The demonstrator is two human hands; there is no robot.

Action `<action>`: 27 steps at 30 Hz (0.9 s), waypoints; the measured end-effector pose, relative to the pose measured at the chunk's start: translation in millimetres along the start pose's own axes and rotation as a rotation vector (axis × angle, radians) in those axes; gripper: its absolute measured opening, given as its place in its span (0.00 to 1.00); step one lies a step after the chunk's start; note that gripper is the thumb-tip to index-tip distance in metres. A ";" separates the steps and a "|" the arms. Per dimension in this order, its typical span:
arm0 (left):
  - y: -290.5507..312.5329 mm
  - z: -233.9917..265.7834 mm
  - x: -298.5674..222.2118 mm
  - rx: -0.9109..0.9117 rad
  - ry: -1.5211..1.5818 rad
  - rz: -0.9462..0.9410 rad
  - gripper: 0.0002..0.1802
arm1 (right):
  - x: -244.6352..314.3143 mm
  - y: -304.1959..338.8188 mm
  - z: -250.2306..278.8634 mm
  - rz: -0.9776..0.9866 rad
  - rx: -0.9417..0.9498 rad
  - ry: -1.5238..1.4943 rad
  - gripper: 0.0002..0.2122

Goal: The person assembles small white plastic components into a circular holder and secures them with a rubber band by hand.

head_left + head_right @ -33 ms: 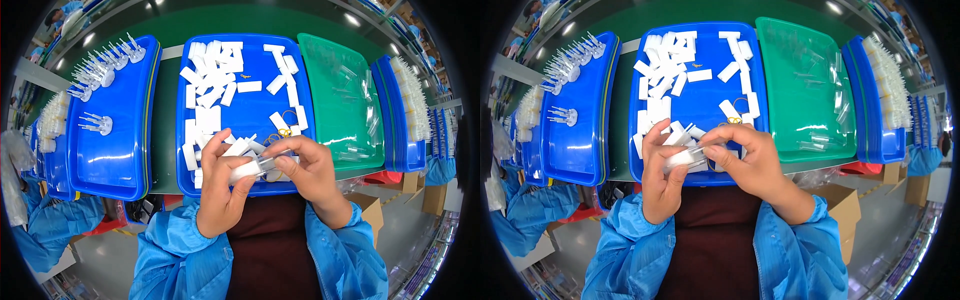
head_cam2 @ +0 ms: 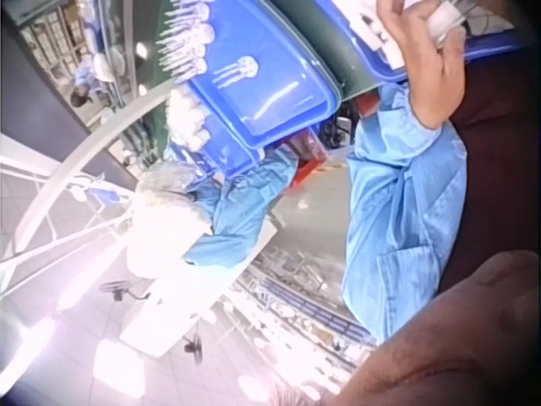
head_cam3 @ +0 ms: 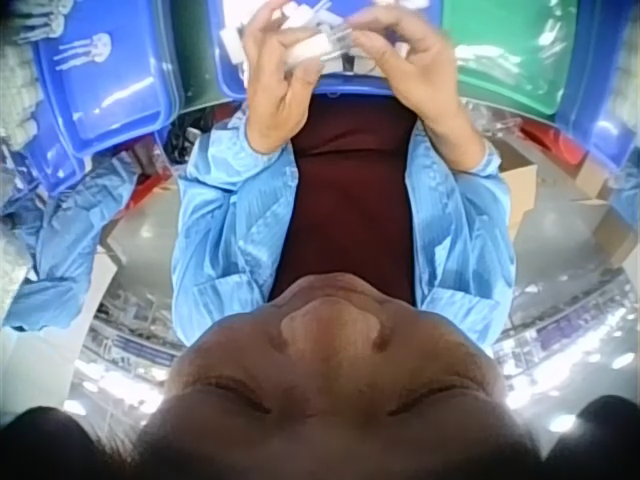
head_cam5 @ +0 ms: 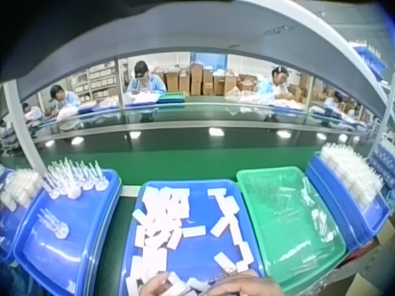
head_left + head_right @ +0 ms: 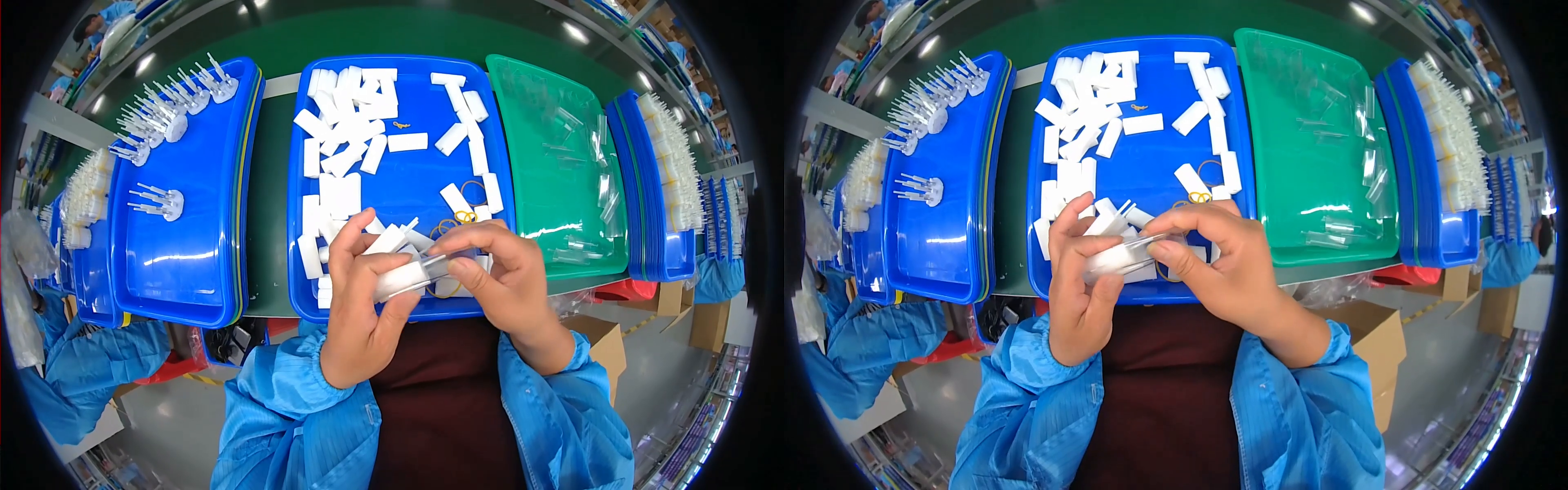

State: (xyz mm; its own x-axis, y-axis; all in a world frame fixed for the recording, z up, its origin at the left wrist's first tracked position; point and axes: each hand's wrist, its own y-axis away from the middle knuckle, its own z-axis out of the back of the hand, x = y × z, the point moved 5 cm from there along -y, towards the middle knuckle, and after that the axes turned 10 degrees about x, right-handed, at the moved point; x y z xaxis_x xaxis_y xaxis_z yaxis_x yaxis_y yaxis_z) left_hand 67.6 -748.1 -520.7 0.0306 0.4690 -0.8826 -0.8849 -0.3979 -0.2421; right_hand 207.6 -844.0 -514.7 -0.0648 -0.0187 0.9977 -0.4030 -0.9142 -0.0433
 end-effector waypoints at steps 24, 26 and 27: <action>-2.5 -3.1 -10.4 0.168 0.290 -0.096 0.16 | 25.7 30.7 -14.9 0.640 0.044 0.739 0.12; -3.8 -4.1 -13.3 0.183 0.262 -0.097 0.16 | 24.5 34.5 -14.9 0.665 0.077 0.657 0.13; -4.3 -4.8 -13.4 0.199 0.285 -0.080 0.16 | 21.8 37.9 -14.3 0.661 0.127 0.657 0.14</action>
State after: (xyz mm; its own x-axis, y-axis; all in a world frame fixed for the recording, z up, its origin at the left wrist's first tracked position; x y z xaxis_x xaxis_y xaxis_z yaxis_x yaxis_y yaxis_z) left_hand 73.2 -756.5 -509.7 0.2078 0.2422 -0.9477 -0.9466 -0.1943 -0.2572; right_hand 177.9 -873.3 -495.3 -0.7630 -0.3525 0.5419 -0.0007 -0.8378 -0.5459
